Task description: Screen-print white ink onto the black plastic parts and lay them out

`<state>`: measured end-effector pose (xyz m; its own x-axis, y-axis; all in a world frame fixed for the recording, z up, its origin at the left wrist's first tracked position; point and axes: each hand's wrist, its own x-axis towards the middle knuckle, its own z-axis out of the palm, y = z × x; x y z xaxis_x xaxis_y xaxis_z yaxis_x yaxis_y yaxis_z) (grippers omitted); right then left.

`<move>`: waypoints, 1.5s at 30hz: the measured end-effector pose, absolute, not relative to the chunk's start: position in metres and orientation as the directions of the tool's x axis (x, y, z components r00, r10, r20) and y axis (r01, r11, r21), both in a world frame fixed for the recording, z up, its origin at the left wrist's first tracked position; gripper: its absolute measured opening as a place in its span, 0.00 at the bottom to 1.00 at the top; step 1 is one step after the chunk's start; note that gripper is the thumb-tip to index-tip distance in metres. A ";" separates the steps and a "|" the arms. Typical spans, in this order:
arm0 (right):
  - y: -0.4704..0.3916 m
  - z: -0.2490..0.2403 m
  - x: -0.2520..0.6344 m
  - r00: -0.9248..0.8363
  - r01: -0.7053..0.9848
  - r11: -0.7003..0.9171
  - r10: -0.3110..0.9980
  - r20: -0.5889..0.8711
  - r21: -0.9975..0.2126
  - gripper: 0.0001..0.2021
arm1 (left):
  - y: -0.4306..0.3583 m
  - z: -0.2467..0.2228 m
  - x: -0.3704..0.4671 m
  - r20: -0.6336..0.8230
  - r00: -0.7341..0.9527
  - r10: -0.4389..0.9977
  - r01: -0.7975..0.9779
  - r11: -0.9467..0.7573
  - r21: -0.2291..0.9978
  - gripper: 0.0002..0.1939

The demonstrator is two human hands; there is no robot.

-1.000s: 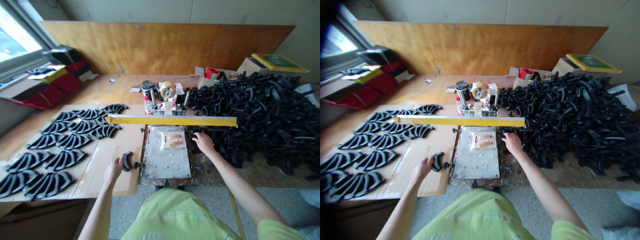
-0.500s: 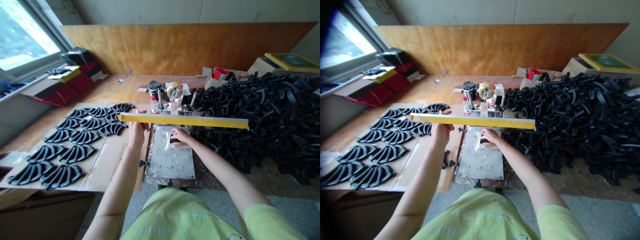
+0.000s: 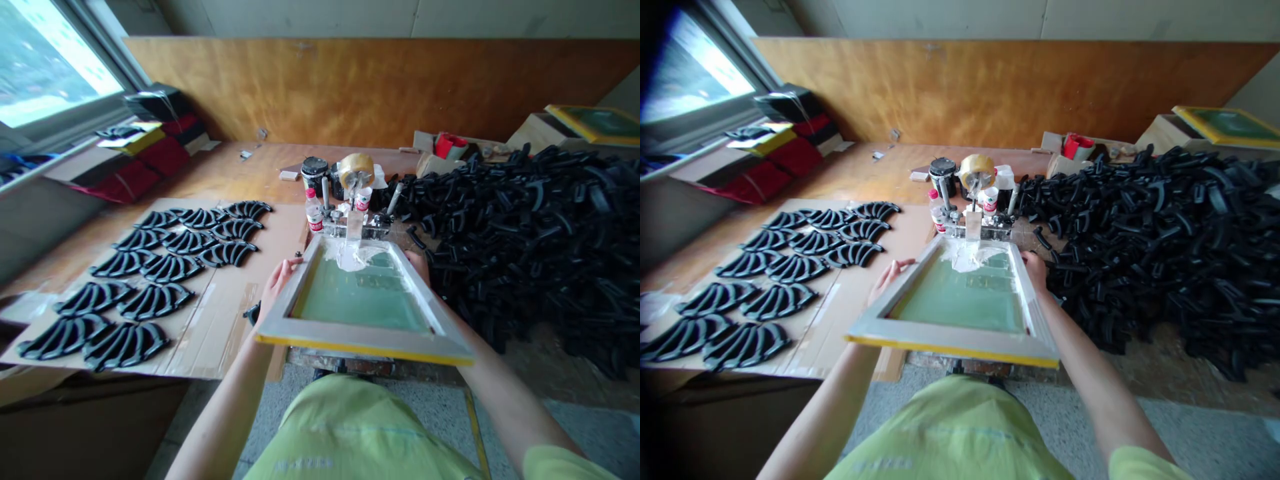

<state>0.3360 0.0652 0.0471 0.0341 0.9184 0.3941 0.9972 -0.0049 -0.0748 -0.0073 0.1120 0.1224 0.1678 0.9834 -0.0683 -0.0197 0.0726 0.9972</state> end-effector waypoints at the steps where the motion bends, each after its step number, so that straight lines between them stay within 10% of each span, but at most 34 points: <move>1: 0.067 0.053 0.341 0.136 0.984 -0.073 0.895 0.424 -0.161 0.14 | 0.105 0.112 -0.013 -0.146 0.187 0.971 0.034 0.142 0.989 0.25; 7: 0.120 0.089 0.284 0.031 0.941 0.131 0.885 0.465 -0.312 0.29 | 0.087 0.038 -0.018 -0.373 0.232 0.898 0.116 0.355 0.928 0.39; 14: 0.121 0.079 0.245 -0.101 0.981 0.109 0.993 0.058 -0.158 0.06 | 0.089 0.007 -0.017 -0.328 0.190 0.925 0.176 0.297 0.939 0.34; 20: 0.071 0.080 0.256 -0.481 0.848 0.484 0.874 0.068 -0.214 0.09 | 0.087 0.010 -0.017 -0.313 0.157 0.937 0.184 0.283 0.941 0.32; 31: 0.057 0.064 0.244 -0.423 0.843 0.479 0.872 0.248 -0.245 0.10 | 0.086 0.021 -0.016 -0.344 0.198 0.918 0.222 0.300 0.928 0.35; 39: 0.132 0.114 0.265 -0.028 0.914 0.119 0.972 0.235 -0.387 0.29 | 0.093 0.085 -0.025 -0.341 0.321 0.884 0.167 0.302 0.939 0.34; 45: 0.116 0.097 0.350 0.432 0.768 -0.228 0.874 0.222 -0.599 0.13 | 0.124 0.148 0.002 -0.116 0.259 0.959 -0.164 0.162 0.973 0.27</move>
<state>0.3498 0.1160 0.0970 0.4319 0.8743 0.2216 0.7679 -0.2276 -0.5987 0.0022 0.1239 0.1485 0.2586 0.9589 -0.1165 -0.1639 0.1624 0.9730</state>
